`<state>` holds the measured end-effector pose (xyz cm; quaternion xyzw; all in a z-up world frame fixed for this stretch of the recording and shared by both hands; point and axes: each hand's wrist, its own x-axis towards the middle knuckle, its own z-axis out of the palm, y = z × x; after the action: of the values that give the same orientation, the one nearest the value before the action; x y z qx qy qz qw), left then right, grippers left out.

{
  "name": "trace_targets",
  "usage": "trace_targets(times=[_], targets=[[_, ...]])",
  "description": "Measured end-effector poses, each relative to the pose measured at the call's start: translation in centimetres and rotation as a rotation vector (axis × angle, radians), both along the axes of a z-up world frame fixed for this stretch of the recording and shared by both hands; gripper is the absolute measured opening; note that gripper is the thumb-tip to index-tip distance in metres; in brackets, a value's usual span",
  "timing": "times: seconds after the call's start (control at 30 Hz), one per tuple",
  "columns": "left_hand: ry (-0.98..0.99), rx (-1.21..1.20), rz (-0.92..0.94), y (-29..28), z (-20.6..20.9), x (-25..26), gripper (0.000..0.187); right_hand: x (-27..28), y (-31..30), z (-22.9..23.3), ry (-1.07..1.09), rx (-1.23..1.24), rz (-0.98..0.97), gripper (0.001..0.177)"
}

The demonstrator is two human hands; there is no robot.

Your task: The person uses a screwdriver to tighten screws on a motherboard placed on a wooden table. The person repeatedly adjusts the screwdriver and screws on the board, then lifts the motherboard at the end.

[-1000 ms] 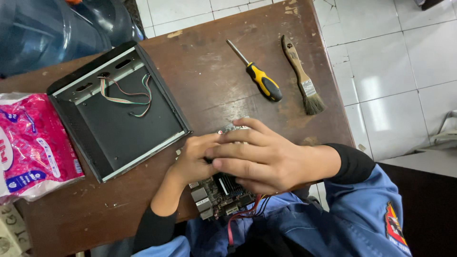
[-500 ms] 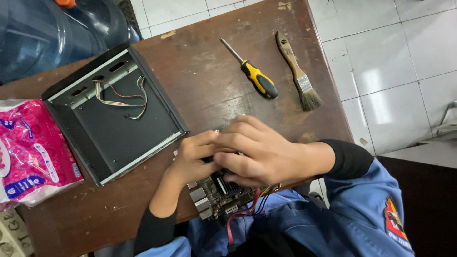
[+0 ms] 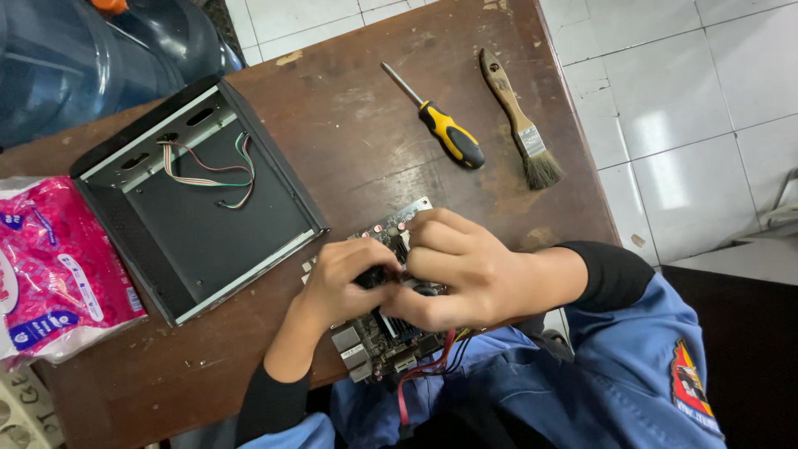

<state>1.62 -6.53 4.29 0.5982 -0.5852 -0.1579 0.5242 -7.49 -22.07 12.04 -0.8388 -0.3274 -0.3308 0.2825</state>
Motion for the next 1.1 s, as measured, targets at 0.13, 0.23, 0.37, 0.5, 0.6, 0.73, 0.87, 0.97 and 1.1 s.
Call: trace_targets(times=[0.13, 0.23, 0.37, 0.5, 0.6, 0.73, 0.87, 0.97, 1.1], targets=[[-0.119, -0.012, 0.008, 0.3, -0.5, 0.2, 0.010, -0.6, -0.3, 0.6, 0.112, -0.162, -0.096, 0.022], [-0.167, -0.053, 0.028, 0.5, -1.3, 0.1, 0.022, -0.9, -0.4, 0.6, 0.259, -0.183, 0.067, 0.032], [-0.040, 0.009, -0.044, 0.5, 0.0, 0.4, 0.019, -0.6, -0.5, 0.9, 0.288, -0.025, 0.215, 0.022], [0.037, 0.062, -0.086, 0.5, 0.7, 0.7, 0.015, -0.6, 0.0, 0.4, 0.099, -0.044, -0.002, 0.019], [0.023, 0.092, -0.103, 0.4, 1.0, 0.6, 0.021, -0.4, 0.2, 0.0, 0.045, -0.029, -0.024, 0.009], [0.162, 0.062, -0.047, -0.1, 1.2, 0.3, 0.021, 0.0, 0.5, -1.8, -0.099, 0.045, -0.135, 0.007], [0.019, 0.088, 0.069, 0.2, 1.1, 1.5, 0.016, 0.1, 0.1, -2.0, -0.031, 0.122, -0.245, 0.019], [-0.104, 0.158, 0.172, 0.6, -0.4, 2.1, 0.011, -1.0, -1.3, -1.8, -0.004, 0.262, -0.248, 0.027], [-0.277, 0.246, 0.181, 1.1, -1.0, 1.4, 0.007, -2.4, -4.2, -2.1, -0.141, 0.586, -0.410, 0.040]])
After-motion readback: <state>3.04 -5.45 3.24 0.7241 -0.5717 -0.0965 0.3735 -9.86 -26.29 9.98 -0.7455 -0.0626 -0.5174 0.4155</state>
